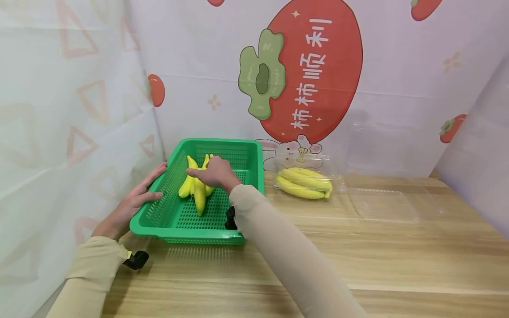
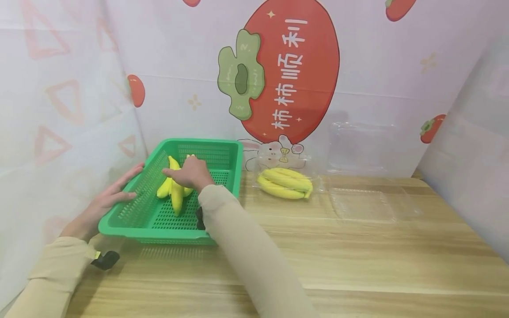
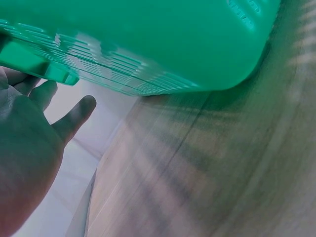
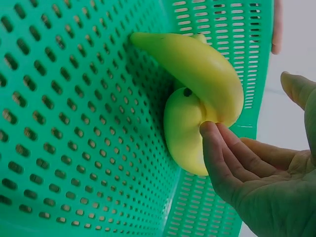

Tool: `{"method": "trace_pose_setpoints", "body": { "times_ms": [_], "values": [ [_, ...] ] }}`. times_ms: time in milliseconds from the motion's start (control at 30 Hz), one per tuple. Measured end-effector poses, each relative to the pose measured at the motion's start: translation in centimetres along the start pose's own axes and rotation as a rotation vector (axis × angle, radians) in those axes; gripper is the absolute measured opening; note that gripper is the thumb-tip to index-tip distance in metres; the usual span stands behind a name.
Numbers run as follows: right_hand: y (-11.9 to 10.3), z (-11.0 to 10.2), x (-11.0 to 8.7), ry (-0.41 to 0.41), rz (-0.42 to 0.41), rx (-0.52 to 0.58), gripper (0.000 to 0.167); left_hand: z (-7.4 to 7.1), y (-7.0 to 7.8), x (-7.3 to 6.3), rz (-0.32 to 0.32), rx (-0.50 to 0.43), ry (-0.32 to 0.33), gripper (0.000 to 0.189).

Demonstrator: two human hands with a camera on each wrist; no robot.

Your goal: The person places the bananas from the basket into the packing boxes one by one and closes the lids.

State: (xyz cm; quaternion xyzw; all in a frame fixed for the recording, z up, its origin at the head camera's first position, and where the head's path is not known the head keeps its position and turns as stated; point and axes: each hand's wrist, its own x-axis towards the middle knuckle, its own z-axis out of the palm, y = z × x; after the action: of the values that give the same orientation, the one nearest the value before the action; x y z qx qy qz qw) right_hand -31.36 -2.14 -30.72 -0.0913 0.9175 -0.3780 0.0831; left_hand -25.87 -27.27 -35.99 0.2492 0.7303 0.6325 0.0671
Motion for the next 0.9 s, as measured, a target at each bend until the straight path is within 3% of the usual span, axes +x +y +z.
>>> {"method": "trace_pose_setpoints", "body": {
  "times_ms": [167, 400, 900],
  "values": [
    [-0.17, 0.16, -0.34, 0.012, -0.001, -0.062, 0.068, 0.02, 0.07, -0.05, 0.006, -0.011, -0.007, 0.073],
    [0.0, 0.25, -0.21, -0.024, -0.014, -0.135, 0.05, 0.04, 0.11, -0.02, 0.003, -0.039, -0.015, 0.073],
    [0.38, 0.69, 0.2, -0.104, -0.012, -0.258, 0.046, 0.04, 0.28, -0.17, 0.002, -0.044, -0.01, 0.074]
  ]
}}
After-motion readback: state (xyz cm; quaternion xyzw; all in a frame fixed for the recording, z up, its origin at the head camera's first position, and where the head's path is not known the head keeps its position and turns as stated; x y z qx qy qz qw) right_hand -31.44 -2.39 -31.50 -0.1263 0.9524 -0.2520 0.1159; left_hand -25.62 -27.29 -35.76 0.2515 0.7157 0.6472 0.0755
